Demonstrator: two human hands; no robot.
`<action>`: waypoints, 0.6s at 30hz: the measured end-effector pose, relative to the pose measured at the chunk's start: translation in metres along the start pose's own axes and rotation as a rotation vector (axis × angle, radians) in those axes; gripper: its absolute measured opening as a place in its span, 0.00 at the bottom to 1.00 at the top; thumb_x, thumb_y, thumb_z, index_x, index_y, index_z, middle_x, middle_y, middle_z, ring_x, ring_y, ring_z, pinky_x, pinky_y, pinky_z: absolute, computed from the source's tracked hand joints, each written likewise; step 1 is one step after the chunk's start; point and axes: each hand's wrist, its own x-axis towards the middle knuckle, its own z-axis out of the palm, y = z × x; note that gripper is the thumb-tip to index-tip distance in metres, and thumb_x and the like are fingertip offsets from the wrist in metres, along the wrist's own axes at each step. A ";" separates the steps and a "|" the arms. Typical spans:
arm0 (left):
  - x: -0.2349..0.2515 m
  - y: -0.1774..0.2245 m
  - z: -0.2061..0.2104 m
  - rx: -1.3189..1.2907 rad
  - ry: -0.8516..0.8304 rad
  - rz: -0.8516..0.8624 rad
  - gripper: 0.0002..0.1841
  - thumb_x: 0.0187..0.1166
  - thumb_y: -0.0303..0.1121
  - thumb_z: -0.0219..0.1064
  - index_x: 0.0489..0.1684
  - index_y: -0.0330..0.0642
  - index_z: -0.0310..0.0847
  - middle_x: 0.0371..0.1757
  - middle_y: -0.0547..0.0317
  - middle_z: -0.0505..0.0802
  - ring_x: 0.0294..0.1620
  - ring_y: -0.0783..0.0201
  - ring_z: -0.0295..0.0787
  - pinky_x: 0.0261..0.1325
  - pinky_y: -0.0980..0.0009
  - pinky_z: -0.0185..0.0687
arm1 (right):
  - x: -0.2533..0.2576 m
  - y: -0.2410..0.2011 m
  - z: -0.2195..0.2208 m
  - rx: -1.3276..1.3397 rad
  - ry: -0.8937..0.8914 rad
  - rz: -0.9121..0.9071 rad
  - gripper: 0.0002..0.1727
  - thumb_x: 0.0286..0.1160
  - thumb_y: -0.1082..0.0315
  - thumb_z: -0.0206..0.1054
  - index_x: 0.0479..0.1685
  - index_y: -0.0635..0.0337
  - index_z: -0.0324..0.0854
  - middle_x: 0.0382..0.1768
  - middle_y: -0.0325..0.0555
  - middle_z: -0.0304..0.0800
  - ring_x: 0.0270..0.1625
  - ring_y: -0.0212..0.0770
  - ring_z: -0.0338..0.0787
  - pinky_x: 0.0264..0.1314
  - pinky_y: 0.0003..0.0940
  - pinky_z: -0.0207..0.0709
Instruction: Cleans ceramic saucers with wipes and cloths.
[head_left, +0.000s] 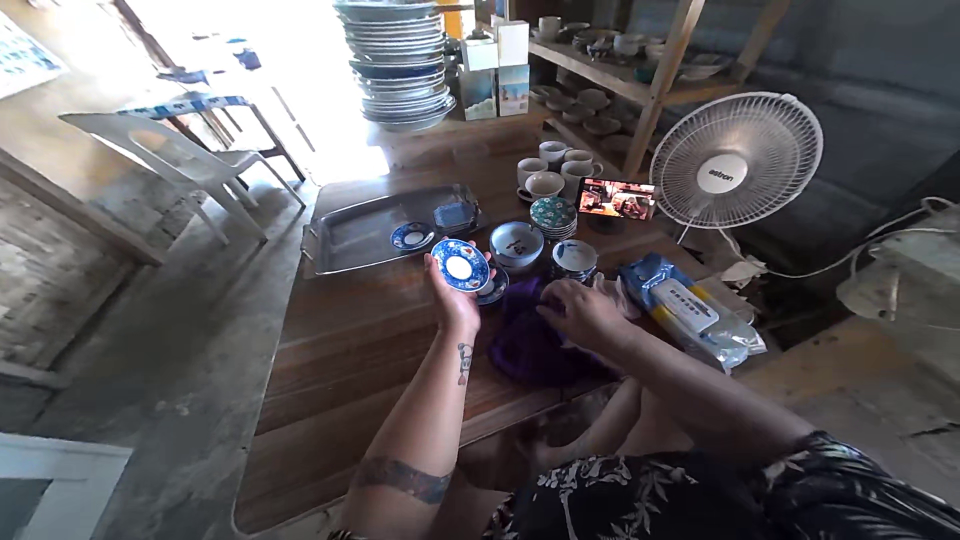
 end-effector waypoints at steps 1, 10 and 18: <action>0.000 -0.001 0.000 0.010 -0.013 -0.004 0.36 0.89 0.61 0.22 0.85 0.55 0.60 0.70 0.46 0.85 0.61 0.46 0.89 0.55 0.49 0.88 | 0.005 -0.002 0.003 0.020 0.007 -0.019 0.21 0.83 0.54 0.65 0.61 0.62 0.84 0.60 0.58 0.88 0.62 0.56 0.89 0.65 0.56 0.81; 0.004 -0.003 -0.004 0.041 0.002 0.063 0.38 0.87 0.61 0.16 0.86 0.55 0.57 0.72 0.46 0.83 0.62 0.44 0.88 0.55 0.48 0.88 | 0.041 -0.030 0.006 -0.270 -0.404 -0.144 0.25 0.88 0.67 0.53 0.81 0.40 0.76 0.68 0.57 0.85 0.70 0.61 0.84 0.65 0.66 0.76; 0.006 -0.009 -0.011 0.128 -0.134 0.134 0.38 0.87 0.59 0.16 0.84 0.52 0.58 0.69 0.49 0.86 0.59 0.50 0.91 0.53 0.54 0.90 | 0.025 0.007 0.001 -0.067 0.168 -0.447 0.11 0.81 0.64 0.66 0.49 0.53 0.94 0.44 0.49 0.95 0.51 0.51 0.94 0.55 0.55 0.86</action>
